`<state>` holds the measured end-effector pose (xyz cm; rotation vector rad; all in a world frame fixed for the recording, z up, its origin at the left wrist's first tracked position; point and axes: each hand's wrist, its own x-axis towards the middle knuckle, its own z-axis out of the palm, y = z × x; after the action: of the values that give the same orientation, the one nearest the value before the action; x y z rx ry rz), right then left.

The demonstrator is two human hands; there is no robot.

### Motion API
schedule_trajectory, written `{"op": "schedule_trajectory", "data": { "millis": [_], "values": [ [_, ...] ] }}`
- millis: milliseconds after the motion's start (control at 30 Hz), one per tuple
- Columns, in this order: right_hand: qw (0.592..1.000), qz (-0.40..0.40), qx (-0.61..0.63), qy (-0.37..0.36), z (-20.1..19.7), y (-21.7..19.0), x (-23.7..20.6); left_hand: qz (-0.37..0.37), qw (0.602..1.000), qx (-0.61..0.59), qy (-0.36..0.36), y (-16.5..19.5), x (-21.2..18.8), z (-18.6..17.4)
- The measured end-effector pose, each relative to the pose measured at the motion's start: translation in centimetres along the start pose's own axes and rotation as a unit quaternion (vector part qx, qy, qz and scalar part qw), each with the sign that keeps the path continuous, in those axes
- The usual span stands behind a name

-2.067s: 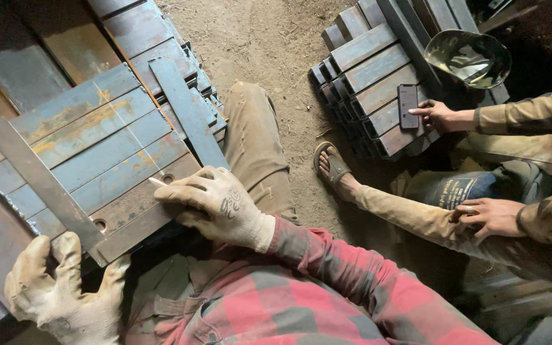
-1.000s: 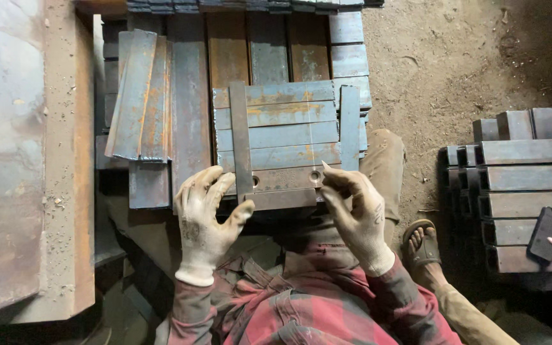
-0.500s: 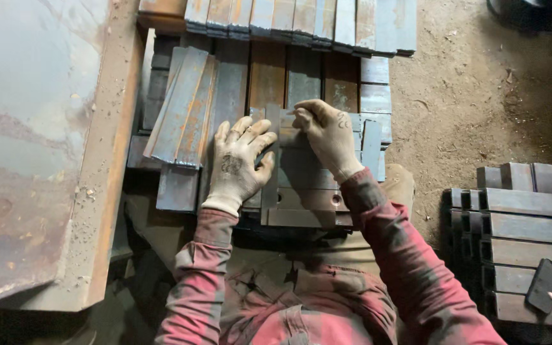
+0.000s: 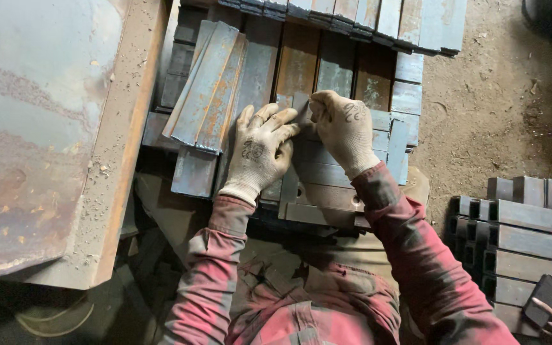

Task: The person sits on the ground and stacks flat metal bars and plates onto a slotted pallet frame, picking up bars one at a time and aligning them side by side to build up layers of the stack.

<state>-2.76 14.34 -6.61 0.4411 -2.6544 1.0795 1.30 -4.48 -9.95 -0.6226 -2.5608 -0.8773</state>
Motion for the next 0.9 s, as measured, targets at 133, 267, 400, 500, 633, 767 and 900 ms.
{"op": "schedule_trajectory", "data": {
  "millis": [133,267,400,500,633,767,900],
  "values": [
    [1.0,-0.002,0.007,-0.013,-0.9,-1.8,-2.6,0.002,1.0,-0.009,0.008,-0.1,0.1,0.1],
    [0.998,-0.009,-0.034,-0.044,-2.0,-5.1,-8.2,-0.005,1.0,-0.016,-0.004,-0.3,0.0,0.2],
    [0.992,0.025,0.018,-0.121,-3.4,-6.7,-11.2,-0.011,1.0,-0.022,-0.003,-0.4,-0.1,0.2],
    [0.963,0.206,0.091,-0.148,-3.7,-4.8,-9.2,-0.02,1.0,-0.017,-0.01,-0.4,-0.2,0.2],
    [0.974,0.131,0.187,-0.009,-1.4,-0.7,-3.5,-0.017,1.0,-0.016,-0.013,-0.2,-0.1,0.1],
    [0.987,0.101,0.113,0.048,0.7,0.6,-0.4,-0.017,1.0,-0.009,-0.011,-0.1,0.0,0.0],
    [0.998,0.051,0.007,0.047,1.1,-0.1,-0.3,-0.023,1.0,-0.009,-0.017,-0.2,0.1,0.0]
  ]
}}
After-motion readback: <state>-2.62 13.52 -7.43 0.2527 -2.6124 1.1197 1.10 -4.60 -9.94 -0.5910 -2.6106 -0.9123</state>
